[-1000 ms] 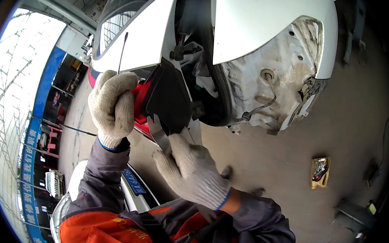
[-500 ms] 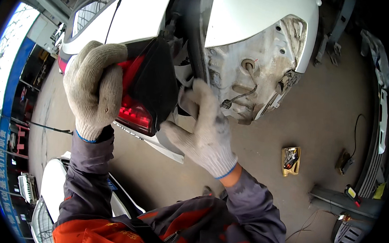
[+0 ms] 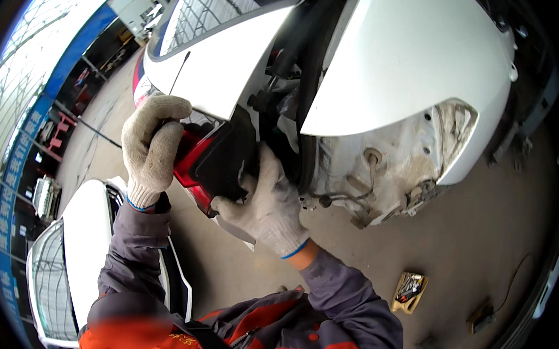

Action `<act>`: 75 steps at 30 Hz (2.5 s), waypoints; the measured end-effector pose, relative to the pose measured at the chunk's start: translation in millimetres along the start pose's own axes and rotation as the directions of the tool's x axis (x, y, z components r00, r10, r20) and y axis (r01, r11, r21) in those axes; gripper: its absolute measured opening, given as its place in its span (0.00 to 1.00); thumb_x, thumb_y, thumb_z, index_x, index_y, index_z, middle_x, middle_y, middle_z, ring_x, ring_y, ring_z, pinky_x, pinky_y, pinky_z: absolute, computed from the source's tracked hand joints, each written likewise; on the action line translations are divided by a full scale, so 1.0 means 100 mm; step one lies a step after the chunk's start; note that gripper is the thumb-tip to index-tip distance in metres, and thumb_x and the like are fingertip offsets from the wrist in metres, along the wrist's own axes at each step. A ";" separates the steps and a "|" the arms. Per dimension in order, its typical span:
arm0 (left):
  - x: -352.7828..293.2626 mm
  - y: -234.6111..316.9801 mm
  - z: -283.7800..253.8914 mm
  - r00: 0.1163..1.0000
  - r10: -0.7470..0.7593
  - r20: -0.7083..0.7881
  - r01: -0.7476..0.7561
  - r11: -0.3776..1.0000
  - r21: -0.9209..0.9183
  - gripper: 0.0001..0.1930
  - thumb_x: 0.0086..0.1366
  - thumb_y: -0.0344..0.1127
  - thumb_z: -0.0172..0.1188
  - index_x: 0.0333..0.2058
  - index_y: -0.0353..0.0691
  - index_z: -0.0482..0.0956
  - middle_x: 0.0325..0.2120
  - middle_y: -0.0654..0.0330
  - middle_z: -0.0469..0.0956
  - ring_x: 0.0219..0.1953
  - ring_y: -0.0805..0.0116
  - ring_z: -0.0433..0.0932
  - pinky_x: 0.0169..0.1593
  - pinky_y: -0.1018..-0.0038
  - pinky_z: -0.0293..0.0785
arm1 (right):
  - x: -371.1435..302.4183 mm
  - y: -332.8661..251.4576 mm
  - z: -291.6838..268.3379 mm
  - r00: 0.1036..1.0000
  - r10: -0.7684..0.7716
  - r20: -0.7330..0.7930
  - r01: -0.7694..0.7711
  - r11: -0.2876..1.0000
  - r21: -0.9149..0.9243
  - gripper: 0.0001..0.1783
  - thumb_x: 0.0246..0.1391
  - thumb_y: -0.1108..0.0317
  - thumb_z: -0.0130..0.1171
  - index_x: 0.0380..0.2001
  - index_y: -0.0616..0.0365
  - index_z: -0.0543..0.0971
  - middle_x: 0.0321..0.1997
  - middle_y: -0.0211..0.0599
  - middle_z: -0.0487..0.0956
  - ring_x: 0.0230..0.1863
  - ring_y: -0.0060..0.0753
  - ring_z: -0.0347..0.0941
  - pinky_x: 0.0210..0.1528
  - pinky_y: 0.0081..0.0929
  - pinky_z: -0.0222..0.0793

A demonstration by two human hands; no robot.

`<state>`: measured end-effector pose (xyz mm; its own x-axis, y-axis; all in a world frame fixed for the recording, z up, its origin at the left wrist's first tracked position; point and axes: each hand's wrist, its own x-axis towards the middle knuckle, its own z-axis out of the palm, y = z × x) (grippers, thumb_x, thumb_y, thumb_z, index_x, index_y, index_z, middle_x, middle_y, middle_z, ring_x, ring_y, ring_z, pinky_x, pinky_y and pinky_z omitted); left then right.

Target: The person removes a black plastic trim piece from the rear of a white car using a pry tool and screwdriver. They then open the trunk, retrieve a new tail light assembly and a spray can, and place them on the hood of another vehicle.

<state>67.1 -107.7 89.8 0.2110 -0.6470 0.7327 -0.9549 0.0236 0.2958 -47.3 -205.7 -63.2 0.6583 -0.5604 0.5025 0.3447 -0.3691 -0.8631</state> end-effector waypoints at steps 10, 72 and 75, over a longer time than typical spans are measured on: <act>0.05 0.20 0.03 0.927 -0.368 -0.075 0.358 0.926 -0.116 0.14 0.56 0.25 0.50 0.40 0.28 0.79 0.36 0.60 0.76 0.36 0.75 0.70 0.45 0.79 0.66 | -0.02 0.63 -0.20 0.967 0.238 0.093 -0.254 0.849 0.463 0.25 0.59 0.63 0.60 0.56 0.63 0.68 0.34 0.37 0.77 0.34 0.30 0.75 0.39 0.31 0.74; 0.00 -0.09 -0.22 0.892 0.280 0.355 -0.445 0.678 0.585 0.16 0.55 0.33 0.69 0.40 0.33 0.78 0.45 0.48 0.78 0.45 0.56 0.80 0.47 0.65 0.78 | -0.37 1.13 -0.74 0.750 -0.192 0.633 0.144 0.981 0.128 0.18 0.68 0.61 0.44 0.45 0.63 0.78 0.38 0.52 0.80 0.39 0.47 0.81 0.42 0.40 0.79; 0.07 0.00 -0.09 0.847 0.283 0.450 -0.521 0.608 0.599 0.12 0.59 0.29 0.66 0.39 0.32 0.75 0.45 0.47 0.77 0.44 0.58 0.80 0.45 0.68 0.81 | -0.15 1.14 -0.80 0.658 -0.233 0.716 0.248 0.965 0.086 0.17 0.67 0.64 0.44 0.46 0.64 0.77 0.39 0.52 0.79 0.40 0.46 0.81 0.41 0.39 0.80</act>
<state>70.8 -105.2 100.6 -0.1851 -0.8844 0.4285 -0.8155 -0.1052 -0.5692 -71.9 -298.9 -165.3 0.8322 0.2482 0.4957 0.5532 -0.4311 -0.7128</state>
